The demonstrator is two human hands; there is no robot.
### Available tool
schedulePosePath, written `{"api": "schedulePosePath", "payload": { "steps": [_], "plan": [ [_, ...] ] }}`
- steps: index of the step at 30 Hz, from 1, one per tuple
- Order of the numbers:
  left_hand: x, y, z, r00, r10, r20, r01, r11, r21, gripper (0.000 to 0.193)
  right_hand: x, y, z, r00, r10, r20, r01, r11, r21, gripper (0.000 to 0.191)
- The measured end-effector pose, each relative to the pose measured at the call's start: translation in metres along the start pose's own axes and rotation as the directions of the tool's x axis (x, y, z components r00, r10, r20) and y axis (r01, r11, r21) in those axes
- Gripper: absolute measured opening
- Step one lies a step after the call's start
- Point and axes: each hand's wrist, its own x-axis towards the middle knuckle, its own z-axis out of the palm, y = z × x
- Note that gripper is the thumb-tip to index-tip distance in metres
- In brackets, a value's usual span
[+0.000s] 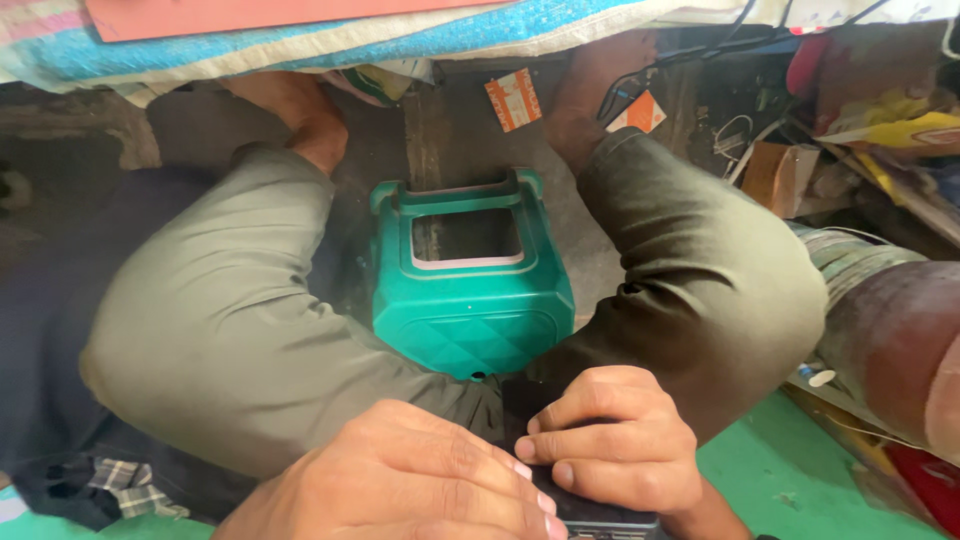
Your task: The person disassembles a smartphone using a plastic pry tool and a screwdriver. They remove the back cover, disconnect internal components, and extract the battery and camera module. The person then handles the camera module separately before placing it on the workbench.
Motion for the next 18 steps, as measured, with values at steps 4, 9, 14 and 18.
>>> {"api": "schedulePosePath", "payload": {
  "steps": [4,9,14,18],
  "plan": [
    [0.000,-0.008,0.006,1.000,0.018,-0.022,-0.017,0.998,0.060,0.018,-0.003,-0.004,-0.002,0.999,0.036,0.027,-0.037,0.999,0.007,0.021],
    [0.004,-0.013,0.001,0.995,0.099,-0.003,-0.098,0.988,0.121,0.016,-0.005,-0.001,0.004,0.999,0.039,-0.017,-0.039,0.998,0.041,0.019],
    [-0.009,-0.013,0.004,0.996,0.084,-0.037,-0.079,0.990,0.116,0.019,-0.005,0.002,0.011,0.998,0.027,-0.055,-0.024,0.998,0.059,0.018],
    [-0.046,-0.034,0.025,0.999,-0.048,-0.021,0.047,0.998,-0.039,0.025,-0.003,0.004,0.016,0.995,0.018,-0.094,-0.012,0.998,0.059,0.017]
  ]
}}
